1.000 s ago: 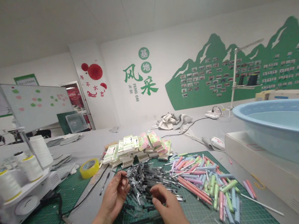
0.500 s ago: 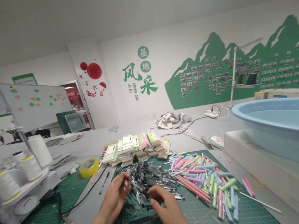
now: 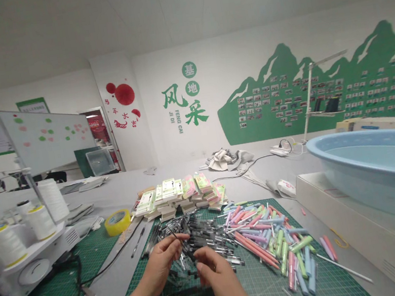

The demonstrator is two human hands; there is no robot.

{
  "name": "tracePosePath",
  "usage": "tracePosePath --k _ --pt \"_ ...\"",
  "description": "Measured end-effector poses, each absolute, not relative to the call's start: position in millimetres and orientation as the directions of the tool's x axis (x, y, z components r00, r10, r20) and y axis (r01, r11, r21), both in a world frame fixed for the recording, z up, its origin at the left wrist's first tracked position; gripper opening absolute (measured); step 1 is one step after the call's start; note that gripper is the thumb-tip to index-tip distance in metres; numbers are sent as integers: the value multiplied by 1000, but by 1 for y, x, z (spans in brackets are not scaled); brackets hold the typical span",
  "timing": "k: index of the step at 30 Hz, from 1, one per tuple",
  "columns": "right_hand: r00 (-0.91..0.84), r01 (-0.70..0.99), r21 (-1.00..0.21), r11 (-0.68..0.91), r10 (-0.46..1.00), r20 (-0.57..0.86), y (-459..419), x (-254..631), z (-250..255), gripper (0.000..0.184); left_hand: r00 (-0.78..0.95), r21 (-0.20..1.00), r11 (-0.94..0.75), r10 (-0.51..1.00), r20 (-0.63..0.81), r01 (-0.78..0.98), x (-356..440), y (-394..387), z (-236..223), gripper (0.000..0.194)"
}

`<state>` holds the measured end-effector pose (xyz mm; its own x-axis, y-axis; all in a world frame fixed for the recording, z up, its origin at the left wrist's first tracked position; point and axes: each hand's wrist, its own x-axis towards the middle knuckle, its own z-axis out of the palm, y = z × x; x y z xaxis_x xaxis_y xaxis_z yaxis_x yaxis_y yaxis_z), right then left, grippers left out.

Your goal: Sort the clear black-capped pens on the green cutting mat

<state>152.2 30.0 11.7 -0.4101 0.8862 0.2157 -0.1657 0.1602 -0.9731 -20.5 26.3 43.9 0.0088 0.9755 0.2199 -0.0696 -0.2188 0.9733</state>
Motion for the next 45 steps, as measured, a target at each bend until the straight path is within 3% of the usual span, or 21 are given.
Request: tracePosePath --k 4,8,11,15,23,35,45 --pt "-485 -335 -942 -24 862 150 34 148 8 24 137 979 -205 970 202 7 -15 23 48 37" --pt "-415 -407 -910 -81 904 105 36 153 9 24 -7 937 -252 965 262 243 -35 32 47 32" --pt "-335 -383 -923 -40 937 98 37 158 13 23 -60 782 -298 918 392 548 -56 41 41 20" --pt "-261 -354 -935 -19 962 79 37 162 16 27 146 538 -357 907 395 764 -67 41 36 12" --pt "-272 -305 -952 10 957 97 39 161 12 26 363 286 -442 886 289 850 -54 32 31 23" --pt "-276 -303 -953 2 957 89 38 161 15 28 290 249 -371 906 307 895 -54 34 30 26" --pt "-273 -289 -957 14 957 96 37 160 14 28 387 56 -432 853 351 900 -53 42 20 16"
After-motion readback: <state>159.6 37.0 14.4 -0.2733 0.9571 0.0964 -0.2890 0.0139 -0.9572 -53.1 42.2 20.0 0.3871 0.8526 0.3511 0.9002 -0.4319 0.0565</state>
